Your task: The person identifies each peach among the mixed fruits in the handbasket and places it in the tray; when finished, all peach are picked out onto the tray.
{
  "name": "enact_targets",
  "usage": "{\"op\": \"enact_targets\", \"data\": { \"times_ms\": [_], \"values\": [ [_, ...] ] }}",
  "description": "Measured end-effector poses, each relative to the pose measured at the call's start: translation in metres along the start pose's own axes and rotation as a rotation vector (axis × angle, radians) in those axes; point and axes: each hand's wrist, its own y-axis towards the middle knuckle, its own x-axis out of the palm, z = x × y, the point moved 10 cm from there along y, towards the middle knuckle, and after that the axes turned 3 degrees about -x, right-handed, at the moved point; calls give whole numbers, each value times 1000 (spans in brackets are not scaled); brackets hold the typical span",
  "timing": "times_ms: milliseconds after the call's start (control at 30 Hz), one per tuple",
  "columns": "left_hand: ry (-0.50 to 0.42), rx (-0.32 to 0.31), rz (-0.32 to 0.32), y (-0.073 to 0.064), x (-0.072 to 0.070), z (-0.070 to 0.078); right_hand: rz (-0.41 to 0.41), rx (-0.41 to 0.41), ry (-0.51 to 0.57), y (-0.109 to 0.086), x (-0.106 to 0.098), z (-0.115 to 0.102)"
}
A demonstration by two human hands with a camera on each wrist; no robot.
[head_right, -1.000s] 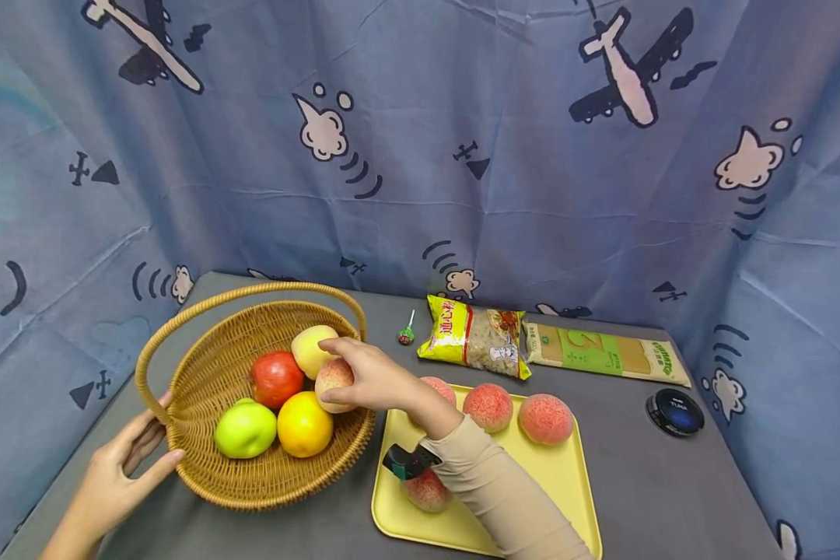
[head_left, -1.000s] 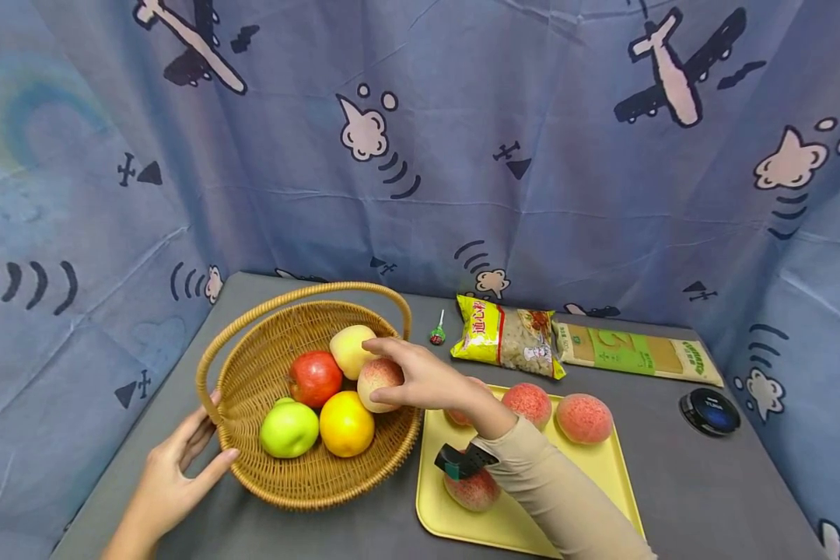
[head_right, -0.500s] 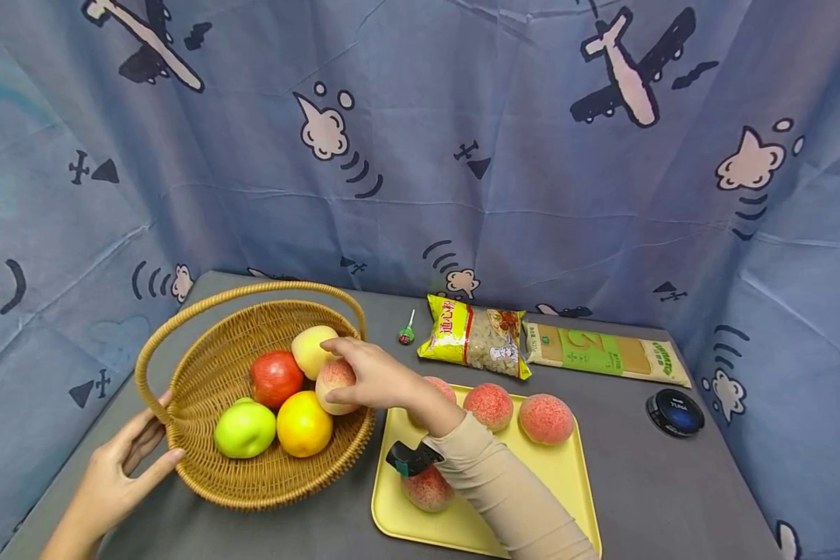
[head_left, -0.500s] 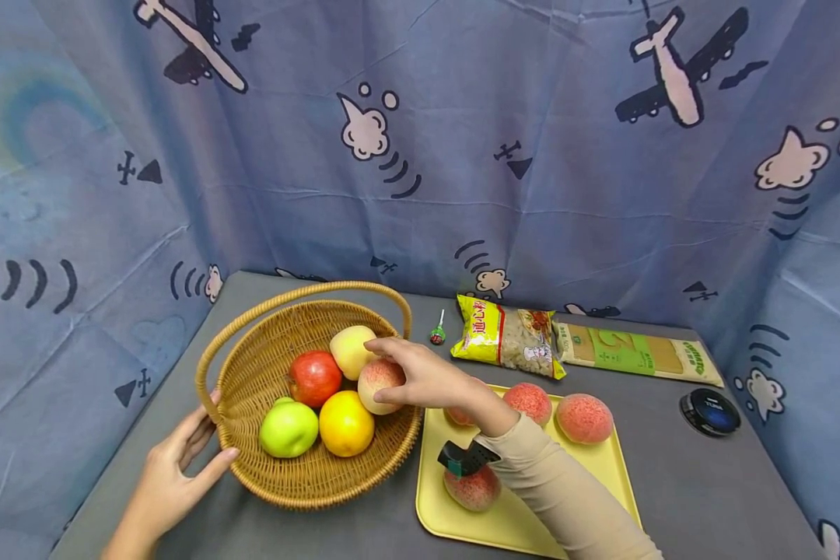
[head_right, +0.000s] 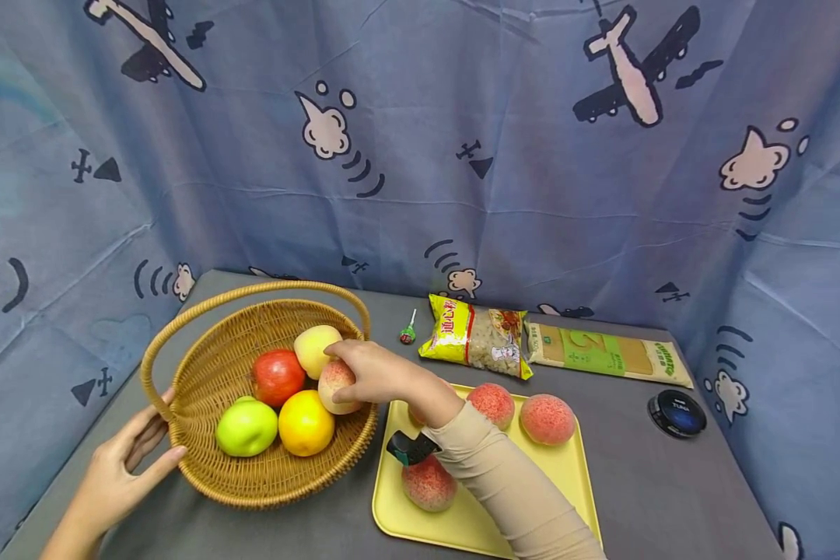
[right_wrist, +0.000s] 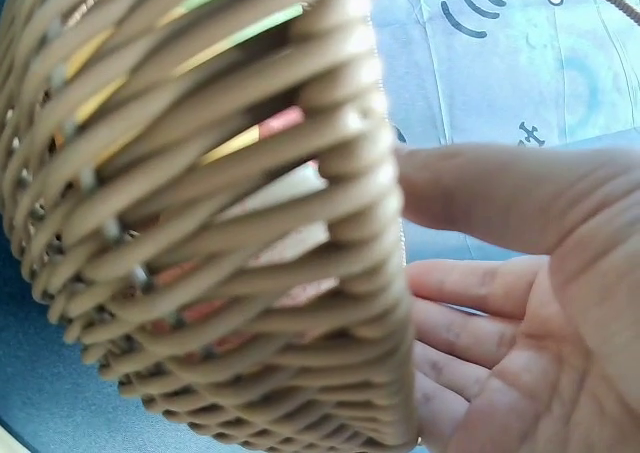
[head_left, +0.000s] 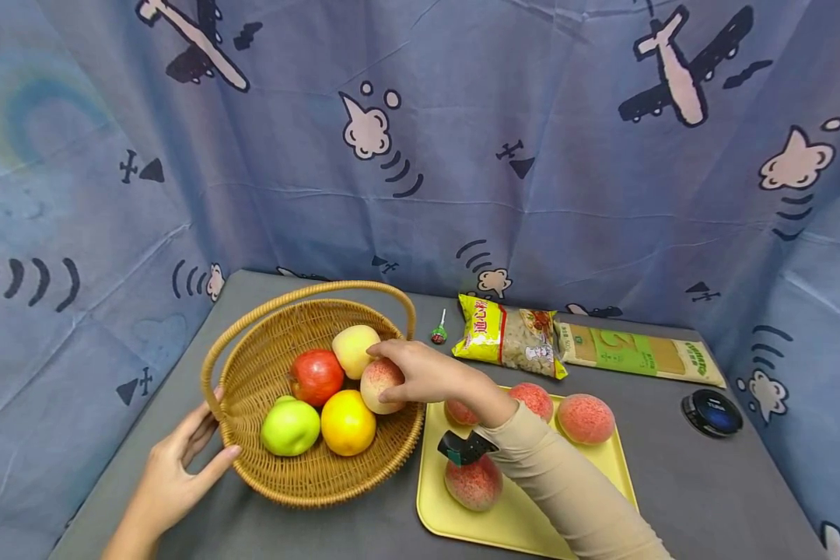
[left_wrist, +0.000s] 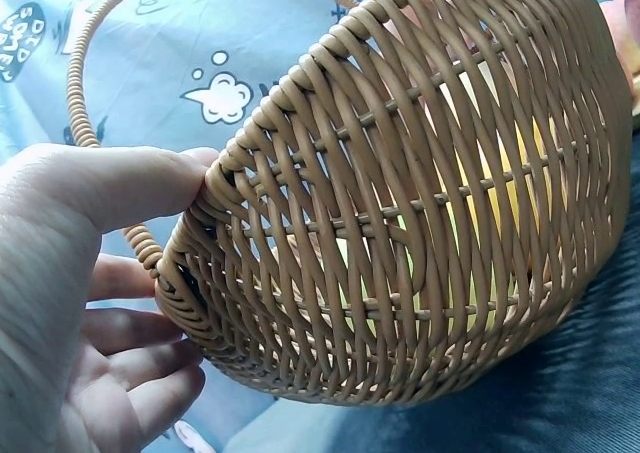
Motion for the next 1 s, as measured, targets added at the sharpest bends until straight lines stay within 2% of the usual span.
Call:
{"op": "enact_targets", "data": {
  "times_ms": [267, 800, 1000],
  "values": [
    [-5, 0, 7, -1, -1, 0, 11, -52, 30, -1, -2, -3],
    [0, -8, 12, -1, 0, -1, -18, -10, -22, 1, -1, 2],
    [-14, -21, 19, -3, 1, -5, -28, -48, -1, 0, 0, 0]
  ]
}}
